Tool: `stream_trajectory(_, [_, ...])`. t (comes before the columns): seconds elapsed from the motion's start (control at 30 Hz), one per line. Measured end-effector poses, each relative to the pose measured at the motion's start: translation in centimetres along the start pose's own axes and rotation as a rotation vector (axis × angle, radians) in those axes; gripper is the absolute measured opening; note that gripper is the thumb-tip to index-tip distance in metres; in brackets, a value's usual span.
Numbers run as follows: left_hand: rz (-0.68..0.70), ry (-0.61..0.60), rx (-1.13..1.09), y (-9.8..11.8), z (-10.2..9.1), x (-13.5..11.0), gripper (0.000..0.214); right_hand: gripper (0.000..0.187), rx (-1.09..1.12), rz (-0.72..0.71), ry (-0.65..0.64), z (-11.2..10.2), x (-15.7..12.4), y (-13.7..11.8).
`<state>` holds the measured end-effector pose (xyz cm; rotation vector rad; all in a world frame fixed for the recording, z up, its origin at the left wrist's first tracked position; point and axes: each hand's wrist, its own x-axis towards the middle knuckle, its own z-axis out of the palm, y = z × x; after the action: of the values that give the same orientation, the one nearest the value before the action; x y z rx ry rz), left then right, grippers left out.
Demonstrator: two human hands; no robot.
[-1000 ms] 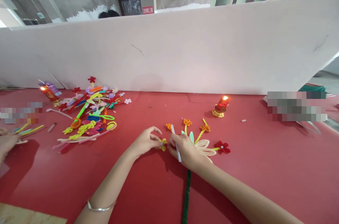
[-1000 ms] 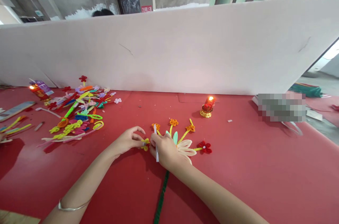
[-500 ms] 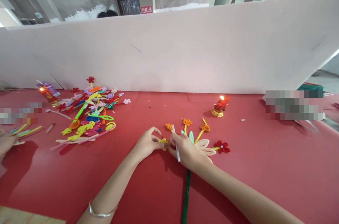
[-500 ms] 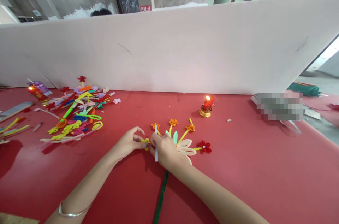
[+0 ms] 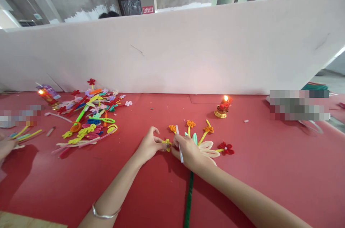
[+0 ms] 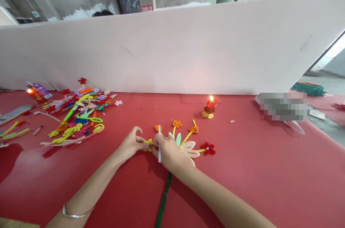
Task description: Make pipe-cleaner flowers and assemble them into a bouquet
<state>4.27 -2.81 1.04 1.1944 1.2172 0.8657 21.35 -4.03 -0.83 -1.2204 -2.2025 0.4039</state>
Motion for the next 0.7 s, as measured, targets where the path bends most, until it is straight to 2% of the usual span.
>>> stream_trajectory(0.37, [0.058, 0.022, 0.013, -0.8, -0.3, 0.7, 0.057, 0.014, 0.002, 0.074, 0.015, 0.0, 0.2, 0.1])
stream_trajectory(0.5, [0.014, -0.031, -0.030, -0.4, -0.6, 0.7, 0.045, 0.013, -0.024, 0.099, 0.040, -0.1, 0.2, 0.1])
stream_trajectory(0.7, [-0.099, 0.036, -0.152, 0.2, -0.6, 1.0, 0.026, 0.015, -0.019, 0.091, 0.059, -0.3, 0.3, 0.0])
